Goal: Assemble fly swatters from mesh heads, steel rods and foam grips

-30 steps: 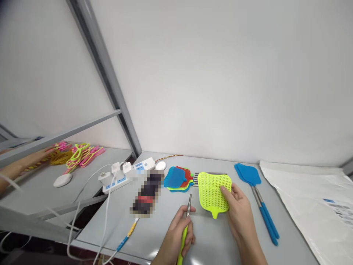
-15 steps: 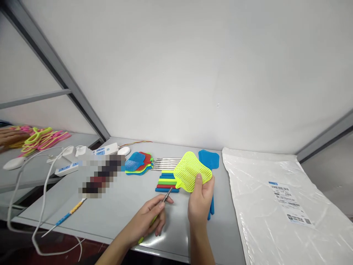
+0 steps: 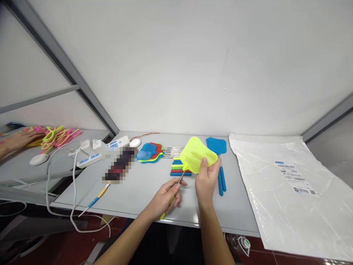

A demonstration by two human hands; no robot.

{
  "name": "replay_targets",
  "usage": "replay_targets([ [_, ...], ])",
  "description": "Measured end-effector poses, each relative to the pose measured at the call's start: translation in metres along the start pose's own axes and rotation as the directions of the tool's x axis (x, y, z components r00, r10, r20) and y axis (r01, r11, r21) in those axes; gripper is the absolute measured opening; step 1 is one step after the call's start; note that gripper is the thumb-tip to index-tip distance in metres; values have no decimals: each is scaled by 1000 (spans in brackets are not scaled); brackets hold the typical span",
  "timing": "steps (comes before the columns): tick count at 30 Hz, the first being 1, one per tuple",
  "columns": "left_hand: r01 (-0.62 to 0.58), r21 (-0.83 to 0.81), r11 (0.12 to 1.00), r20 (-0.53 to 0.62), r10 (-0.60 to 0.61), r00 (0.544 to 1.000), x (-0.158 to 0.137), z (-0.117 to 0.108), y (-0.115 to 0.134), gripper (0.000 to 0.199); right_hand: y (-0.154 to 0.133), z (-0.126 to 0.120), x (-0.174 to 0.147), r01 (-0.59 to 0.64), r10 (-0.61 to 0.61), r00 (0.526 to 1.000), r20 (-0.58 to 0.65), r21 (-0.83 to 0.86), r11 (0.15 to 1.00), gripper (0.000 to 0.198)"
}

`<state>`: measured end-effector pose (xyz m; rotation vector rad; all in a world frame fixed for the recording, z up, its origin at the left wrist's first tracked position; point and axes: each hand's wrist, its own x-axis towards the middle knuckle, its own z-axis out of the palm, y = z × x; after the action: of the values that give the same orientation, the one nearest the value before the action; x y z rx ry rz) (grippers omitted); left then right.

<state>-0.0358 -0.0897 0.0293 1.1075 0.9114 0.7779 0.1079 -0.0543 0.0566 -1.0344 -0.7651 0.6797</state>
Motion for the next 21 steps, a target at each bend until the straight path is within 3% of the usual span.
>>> replay_targets([
  [2, 8, -13, 1000, 9, -8, 1000, 0, -2, 1, 48, 3, -1, 2, 3, 0, 999, -50, 49, 999, 32],
  [6, 14, -35, 999, 40, -13, 999, 2, -2, 2, 47, 8, -1, 7, -45, 44, 999, 9, 178, 983, 35],
  [21, 0, -58, 998, 48, 2, 999, 3, -4, -4, 44, 13, -3, 9, -61, 57, 998, 31, 164, 985, 36],
])
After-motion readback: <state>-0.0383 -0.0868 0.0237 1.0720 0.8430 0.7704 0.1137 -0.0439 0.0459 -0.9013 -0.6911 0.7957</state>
